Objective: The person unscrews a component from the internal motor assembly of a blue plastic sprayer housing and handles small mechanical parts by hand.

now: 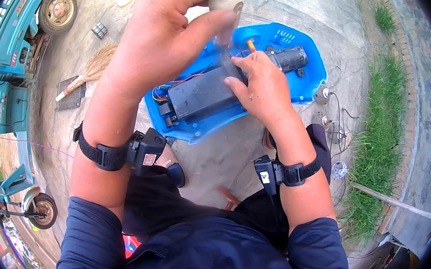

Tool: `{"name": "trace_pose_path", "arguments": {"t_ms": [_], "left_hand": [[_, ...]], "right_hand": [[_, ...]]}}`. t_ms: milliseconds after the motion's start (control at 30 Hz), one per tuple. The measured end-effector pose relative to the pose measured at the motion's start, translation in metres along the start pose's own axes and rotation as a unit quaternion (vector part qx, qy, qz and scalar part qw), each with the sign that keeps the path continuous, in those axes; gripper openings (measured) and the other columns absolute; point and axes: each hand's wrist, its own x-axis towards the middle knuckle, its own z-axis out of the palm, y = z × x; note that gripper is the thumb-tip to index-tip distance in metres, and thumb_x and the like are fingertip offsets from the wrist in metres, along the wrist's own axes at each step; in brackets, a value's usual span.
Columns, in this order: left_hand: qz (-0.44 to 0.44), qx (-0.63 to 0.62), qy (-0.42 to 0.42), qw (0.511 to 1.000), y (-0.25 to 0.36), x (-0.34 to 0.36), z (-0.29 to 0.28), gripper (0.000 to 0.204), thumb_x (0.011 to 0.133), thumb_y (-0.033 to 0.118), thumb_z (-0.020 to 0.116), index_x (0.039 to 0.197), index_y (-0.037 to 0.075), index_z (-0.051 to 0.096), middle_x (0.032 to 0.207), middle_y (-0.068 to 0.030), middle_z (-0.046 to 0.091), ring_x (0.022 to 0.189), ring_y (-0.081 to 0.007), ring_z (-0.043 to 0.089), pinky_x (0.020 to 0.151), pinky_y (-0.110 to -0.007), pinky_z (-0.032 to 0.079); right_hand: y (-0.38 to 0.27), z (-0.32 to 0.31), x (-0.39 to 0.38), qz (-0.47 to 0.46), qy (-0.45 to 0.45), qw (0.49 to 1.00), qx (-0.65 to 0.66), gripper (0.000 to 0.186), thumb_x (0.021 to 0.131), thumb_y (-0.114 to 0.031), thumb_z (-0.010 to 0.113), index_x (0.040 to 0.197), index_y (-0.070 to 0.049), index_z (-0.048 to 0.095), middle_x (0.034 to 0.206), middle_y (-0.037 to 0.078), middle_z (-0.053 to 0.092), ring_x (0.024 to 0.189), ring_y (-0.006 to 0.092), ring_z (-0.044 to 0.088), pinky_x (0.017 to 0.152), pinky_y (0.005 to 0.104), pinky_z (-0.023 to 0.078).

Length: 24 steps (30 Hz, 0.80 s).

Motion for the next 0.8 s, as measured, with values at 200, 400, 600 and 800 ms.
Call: {"name": "trace_pose_path", "arguments": {"t_ms": [200,400,600,800], "left_hand": [[-0.023,-0.047,-0.023,0.998,-0.001,-0.001,0.004,0.035,0.097,0.003,0.068,0.132,-0.001,0.064,0.1,-0.0077,0.066,0.091,-0.0161,0.074,0.079,-0.028,0.056],[0.007,-0.004,0.006,1.0,-0.001,-0.001,-0.001,0.034,0.09,0.004,0.072,0.123,-0.001,0.068,0.107,-0.0135,0.07,0.101,-0.0229,0.07,0.089,-0.034,0.054],[-0.051,0.025,-0.021,0.998,0.005,0.001,-0.005,0.035,0.088,0.003,0.073,0.123,-0.001,0.069,0.11,-0.0151,0.072,0.1,-0.0228,0.069,0.09,-0.035,0.054],[0.053,0.025,0.007,0.998,-0.006,0.003,-0.008,0.036,0.089,0.004,0.072,0.124,0.0,0.068,0.108,-0.0155,0.071,0.094,-0.0242,0.067,0.084,-0.035,0.054]], "right_hand": [[0.006,0.006,-0.001,-0.048,0.033,0.998,-0.017,0.039,0.081,-0.022,0.084,0.116,-0.007,0.074,0.107,0.013,0.066,0.094,0.033,0.068,0.081,0.0409,0.055],[0.004,0.005,-0.002,-0.036,0.027,0.999,0.007,0.039,0.08,-0.019,0.084,0.116,-0.006,0.074,0.105,0.012,0.065,0.087,0.0317,0.067,0.078,0.0399,0.055],[0.007,0.006,-0.001,-0.037,0.032,0.999,-0.001,0.039,0.08,-0.018,0.084,0.115,-0.006,0.074,0.104,0.012,0.065,0.083,0.0296,0.066,0.076,0.0396,0.055],[0.006,0.006,0.0,-0.036,0.026,0.999,-0.001,0.039,0.08,-0.018,0.084,0.115,-0.006,0.073,0.103,0.012,0.065,0.083,0.0289,0.066,0.076,0.0394,0.055]]}}
